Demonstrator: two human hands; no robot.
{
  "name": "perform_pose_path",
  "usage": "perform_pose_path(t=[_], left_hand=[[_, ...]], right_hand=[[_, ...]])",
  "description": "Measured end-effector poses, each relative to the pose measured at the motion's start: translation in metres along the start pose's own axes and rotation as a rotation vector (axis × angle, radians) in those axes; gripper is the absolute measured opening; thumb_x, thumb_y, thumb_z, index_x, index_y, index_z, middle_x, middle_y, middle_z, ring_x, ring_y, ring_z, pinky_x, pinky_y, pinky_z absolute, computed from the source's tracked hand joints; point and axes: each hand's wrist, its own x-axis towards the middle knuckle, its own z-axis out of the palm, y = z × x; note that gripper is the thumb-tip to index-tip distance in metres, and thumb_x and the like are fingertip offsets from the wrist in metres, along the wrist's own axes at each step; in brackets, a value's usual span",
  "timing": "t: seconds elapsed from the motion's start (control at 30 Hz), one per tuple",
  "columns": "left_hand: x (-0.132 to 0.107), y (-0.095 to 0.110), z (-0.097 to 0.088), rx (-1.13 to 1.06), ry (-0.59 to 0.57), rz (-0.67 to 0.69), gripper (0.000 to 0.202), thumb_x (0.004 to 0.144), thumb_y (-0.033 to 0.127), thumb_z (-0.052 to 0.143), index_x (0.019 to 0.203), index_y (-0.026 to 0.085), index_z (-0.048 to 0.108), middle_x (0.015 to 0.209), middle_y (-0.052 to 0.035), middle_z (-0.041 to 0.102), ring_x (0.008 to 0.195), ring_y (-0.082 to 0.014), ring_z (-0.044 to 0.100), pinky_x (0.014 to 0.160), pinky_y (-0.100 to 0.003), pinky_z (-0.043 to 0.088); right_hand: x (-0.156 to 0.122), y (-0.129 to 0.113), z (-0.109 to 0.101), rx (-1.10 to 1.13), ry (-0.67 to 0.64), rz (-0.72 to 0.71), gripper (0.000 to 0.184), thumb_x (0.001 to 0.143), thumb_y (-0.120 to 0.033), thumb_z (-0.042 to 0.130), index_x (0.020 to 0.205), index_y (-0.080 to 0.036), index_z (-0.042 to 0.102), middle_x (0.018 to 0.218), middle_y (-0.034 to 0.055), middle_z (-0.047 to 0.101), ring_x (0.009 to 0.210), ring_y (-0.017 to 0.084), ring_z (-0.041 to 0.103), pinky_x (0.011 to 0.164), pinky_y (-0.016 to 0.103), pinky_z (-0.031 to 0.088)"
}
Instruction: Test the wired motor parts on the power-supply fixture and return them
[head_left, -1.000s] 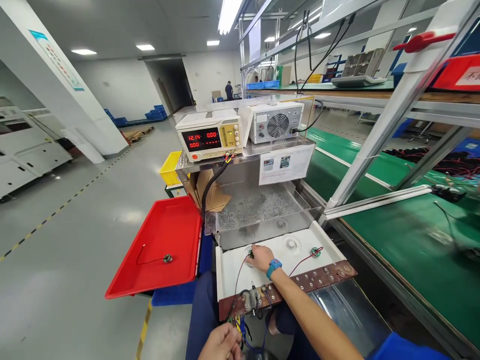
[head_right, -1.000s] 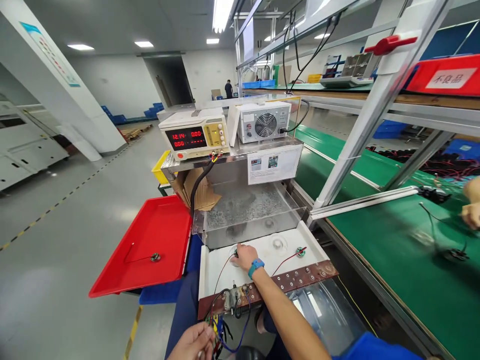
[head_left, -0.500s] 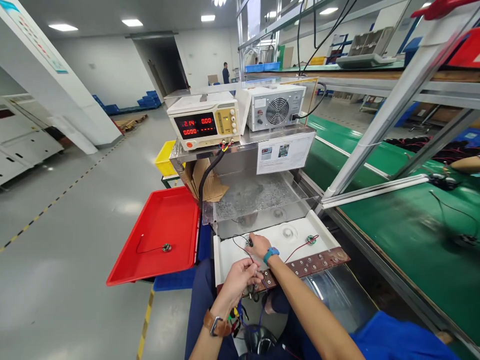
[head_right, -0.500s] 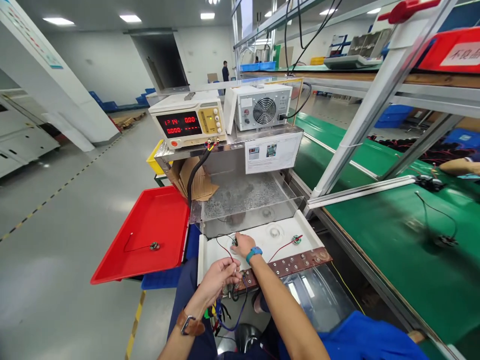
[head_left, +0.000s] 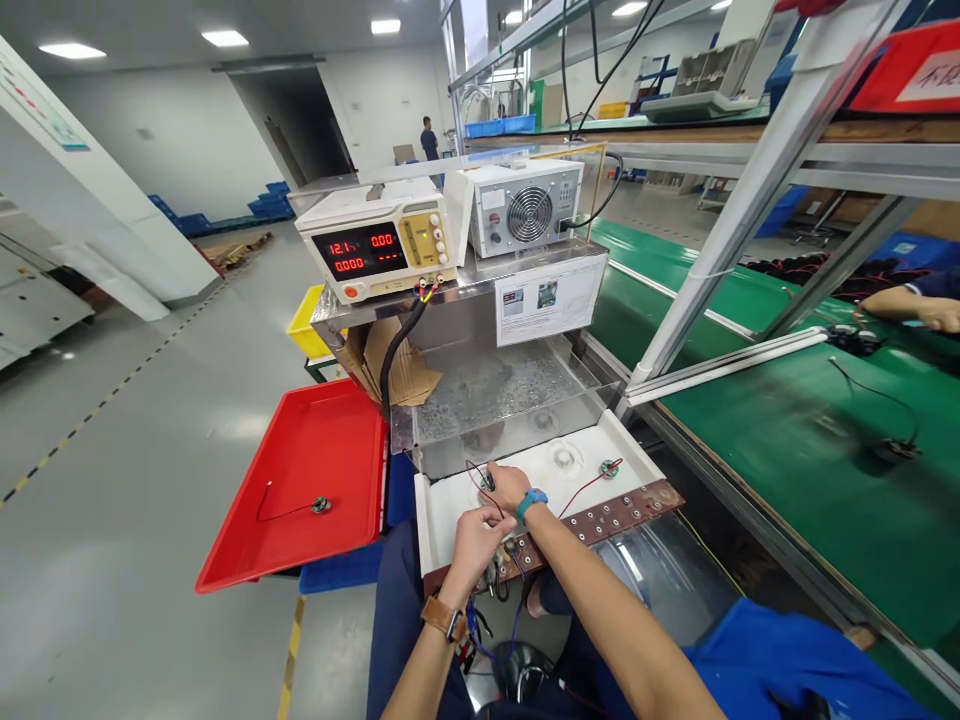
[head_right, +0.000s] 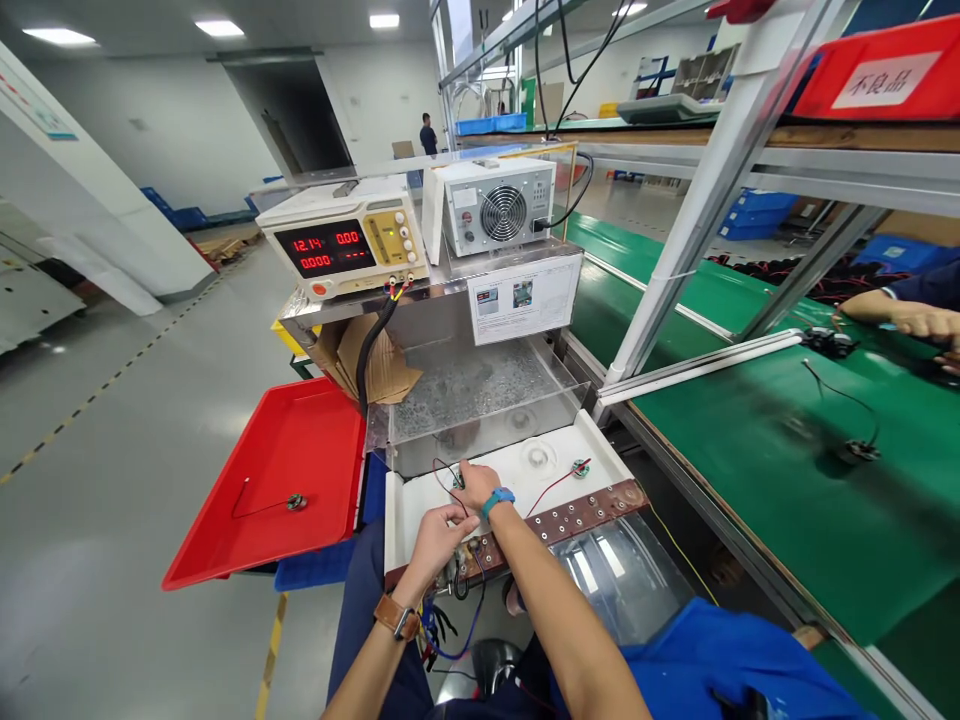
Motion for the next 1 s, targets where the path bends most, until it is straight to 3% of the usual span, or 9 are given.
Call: perform_pose_path(t=[0.23,1.0], left_hand=[[0.003,-0.015,0.003,0.094,-0.023,-0.022,0.031,0.069,0.045,0.065,0.059,0.016,0.067,0.054,0.0003,0.060,0.055,-0.0144,0.051,0.058,-0.026,0.036],[-0.001,-0.008,0.006,0.136,0.020,-0.060,0.020,0.066,0.034,0.063,0.056,0.016,0.064,0.055,0.0001,0.060,0.058,-0.0157,0.050,0.057,-0.026,0.035]], right_hand=[[0.001,0.002,0.002,-0.015,-0.005,-0.018,0.040,0.082,-0.041,0.059,0.113,-0.017,0.056,0.102,0.0116,0.072,0.094,0.025,0.066,0.074,0.029,0.039],[0.003,0.002,0.011,0.045,0.044,-0.026,0.039,0.078,-0.037,0.060,0.113,-0.019,0.058,0.099,0.0098,0.073,0.092,0.026,0.067,0.073,0.029,0.039]])
